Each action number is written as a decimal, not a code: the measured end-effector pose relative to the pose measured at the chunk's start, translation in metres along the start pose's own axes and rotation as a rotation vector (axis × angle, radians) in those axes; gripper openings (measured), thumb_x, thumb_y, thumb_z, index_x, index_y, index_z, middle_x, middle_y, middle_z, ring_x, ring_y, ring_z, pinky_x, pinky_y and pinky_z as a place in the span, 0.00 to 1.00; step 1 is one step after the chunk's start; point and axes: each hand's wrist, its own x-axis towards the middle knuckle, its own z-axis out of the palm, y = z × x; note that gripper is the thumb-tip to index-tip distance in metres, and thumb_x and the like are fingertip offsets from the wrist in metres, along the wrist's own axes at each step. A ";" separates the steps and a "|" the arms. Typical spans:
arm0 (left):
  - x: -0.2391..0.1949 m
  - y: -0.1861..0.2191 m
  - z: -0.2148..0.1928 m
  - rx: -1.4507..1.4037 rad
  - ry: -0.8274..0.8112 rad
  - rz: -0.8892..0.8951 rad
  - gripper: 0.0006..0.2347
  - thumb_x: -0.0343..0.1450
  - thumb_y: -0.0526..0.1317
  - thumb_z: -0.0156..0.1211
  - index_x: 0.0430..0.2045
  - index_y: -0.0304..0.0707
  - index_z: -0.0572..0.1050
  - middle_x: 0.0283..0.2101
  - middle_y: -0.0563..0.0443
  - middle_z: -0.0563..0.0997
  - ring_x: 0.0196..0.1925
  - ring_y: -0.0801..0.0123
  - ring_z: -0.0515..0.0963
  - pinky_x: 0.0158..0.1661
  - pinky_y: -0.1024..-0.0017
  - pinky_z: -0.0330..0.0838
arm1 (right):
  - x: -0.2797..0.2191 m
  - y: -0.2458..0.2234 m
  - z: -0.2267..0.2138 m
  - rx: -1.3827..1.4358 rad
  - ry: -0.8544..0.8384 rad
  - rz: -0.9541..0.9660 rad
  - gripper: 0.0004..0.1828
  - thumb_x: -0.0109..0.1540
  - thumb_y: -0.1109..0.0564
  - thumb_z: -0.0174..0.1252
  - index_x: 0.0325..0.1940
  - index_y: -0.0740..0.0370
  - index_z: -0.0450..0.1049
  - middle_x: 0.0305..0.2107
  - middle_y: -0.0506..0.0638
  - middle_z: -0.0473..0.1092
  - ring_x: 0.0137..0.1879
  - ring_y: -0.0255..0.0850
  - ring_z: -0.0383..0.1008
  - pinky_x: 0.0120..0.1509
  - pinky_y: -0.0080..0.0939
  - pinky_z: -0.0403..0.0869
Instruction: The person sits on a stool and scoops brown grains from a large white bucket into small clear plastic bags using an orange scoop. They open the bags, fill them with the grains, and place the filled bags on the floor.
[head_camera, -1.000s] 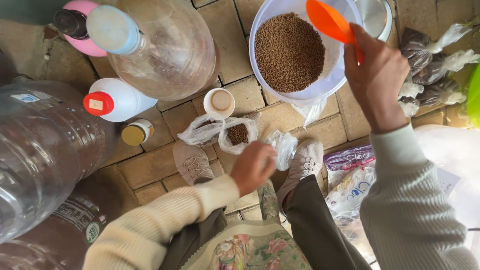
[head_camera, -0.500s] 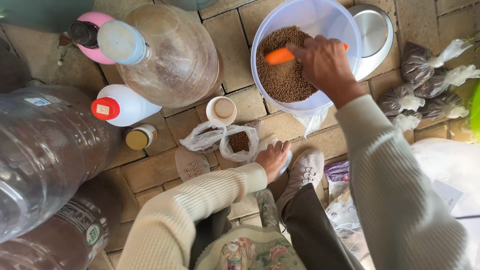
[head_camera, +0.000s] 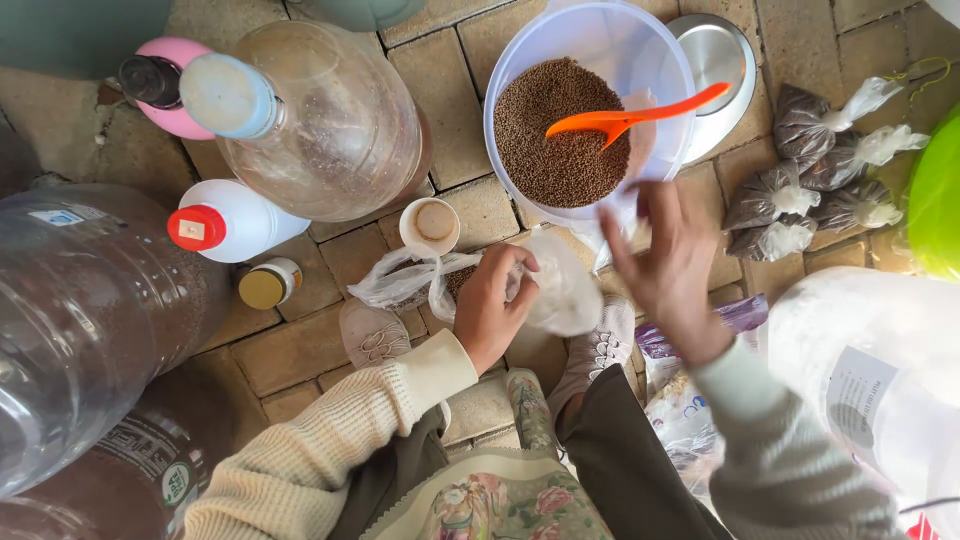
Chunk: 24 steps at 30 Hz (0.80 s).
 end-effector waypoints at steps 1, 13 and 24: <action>-0.001 -0.001 0.001 -0.081 0.026 -0.018 0.08 0.68 0.28 0.60 0.37 0.38 0.71 0.38 0.48 0.77 0.32 0.60 0.79 0.36 0.64 0.73 | -0.016 -0.011 -0.002 0.203 -0.071 0.144 0.20 0.62 0.52 0.69 0.50 0.60 0.69 0.31 0.51 0.69 0.34 0.42 0.70 0.37 0.44 0.71; 0.003 0.015 -0.004 0.283 -0.072 0.240 0.13 0.64 0.28 0.61 0.38 0.48 0.76 0.55 0.45 0.73 0.47 0.54 0.80 0.49 0.64 0.76 | -0.036 0.012 -0.014 0.610 -0.356 0.425 0.14 0.56 0.70 0.59 0.44 0.65 0.66 0.27 0.52 0.66 0.31 0.38 0.70 0.37 0.38 0.72; 0.018 0.000 -0.021 0.386 -0.178 0.105 0.15 0.69 0.30 0.58 0.50 0.45 0.77 0.59 0.51 0.77 0.47 0.56 0.83 0.47 0.63 0.77 | 0.051 0.063 0.063 -0.291 -0.006 -0.194 0.12 0.65 0.53 0.58 0.51 0.59 0.75 0.46 0.51 0.73 0.51 0.48 0.71 0.58 0.49 0.64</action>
